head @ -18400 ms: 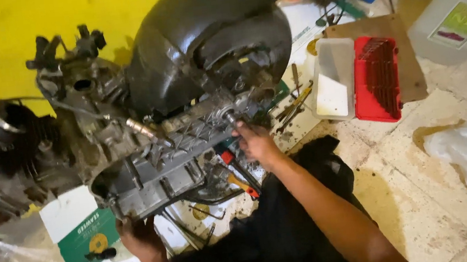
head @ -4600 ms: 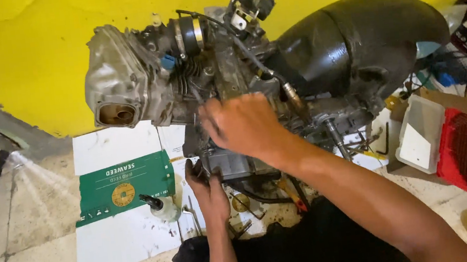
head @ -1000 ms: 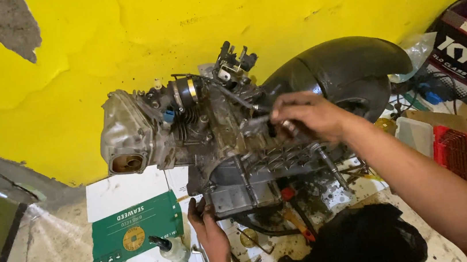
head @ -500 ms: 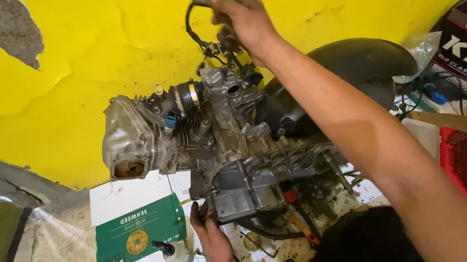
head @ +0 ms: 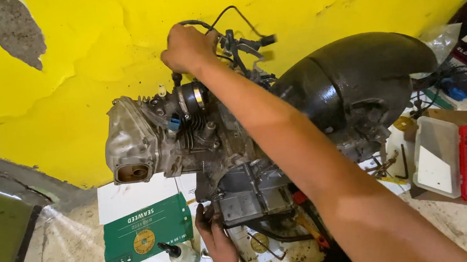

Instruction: The person cleans and inspects a motorcycle engine block using a brush and manual manipulation.

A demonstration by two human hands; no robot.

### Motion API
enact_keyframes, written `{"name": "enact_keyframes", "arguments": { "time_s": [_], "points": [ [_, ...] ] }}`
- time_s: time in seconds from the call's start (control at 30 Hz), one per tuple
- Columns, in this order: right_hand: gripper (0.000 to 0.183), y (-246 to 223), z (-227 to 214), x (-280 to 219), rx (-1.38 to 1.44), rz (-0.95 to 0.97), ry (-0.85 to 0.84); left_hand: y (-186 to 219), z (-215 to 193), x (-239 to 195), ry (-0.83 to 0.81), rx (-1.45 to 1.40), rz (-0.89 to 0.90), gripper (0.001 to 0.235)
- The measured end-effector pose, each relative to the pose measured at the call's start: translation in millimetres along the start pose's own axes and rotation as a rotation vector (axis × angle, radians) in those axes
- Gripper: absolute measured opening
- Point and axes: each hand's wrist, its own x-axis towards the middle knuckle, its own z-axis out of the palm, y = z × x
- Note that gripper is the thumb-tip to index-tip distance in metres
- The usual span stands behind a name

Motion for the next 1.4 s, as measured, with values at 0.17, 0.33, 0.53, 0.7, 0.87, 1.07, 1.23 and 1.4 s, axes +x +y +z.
{"name": "enact_keyframes", "arguments": {
  "time_s": [0.17, 0.33, 0.53, 0.7, 0.87, 1.07, 1.23, 1.4],
  "points": [
    [0.024, 4.2, 12.4, 2.3, -0.093, -0.027, 0.005, -4.5, -1.2, 4.9, -0.017, -0.012, 0.020, 0.060],
    [0.023, 7.3, -4.7, -4.5, -0.138, -0.116, -0.120, 5.6, -0.7, 2.4, -0.019, 0.018, 0.005, 0.061],
    [0.027, 41.4, -66.4, -37.4, 0.185, -0.535, 0.080, -11.9, -6.1, 6.5, -0.061, -0.086, 0.015, 0.061],
    [0.015, 67.4, -134.9, -110.1, -0.019, -0.616, -0.220, -12.6, -0.1, 7.5, -0.003, 0.002, 0.063, 0.060],
    [0.020, 111.7, -78.1, -110.7, -0.092, -0.439, -0.453, -14.8, -1.4, 8.7, -0.014, -0.030, 0.055, 0.060],
    [0.018, 116.1, -43.8, -91.9, -0.046, -0.539, -0.381, -11.1, 0.8, 9.5, 0.016, -0.046, -0.071, 0.061],
    [0.019, 131.4, -31.8, -95.2, -0.041, -0.612, -0.430, -33.9, 1.4, 22.4, 0.050, -0.089, 0.023, 0.065],
    [0.011, 138.5, -35.7, -82.0, -0.065, -0.805, -0.294, -94.2, -5.5, 52.9, 0.125, -0.197, 0.130, 0.079]
  ]
}}
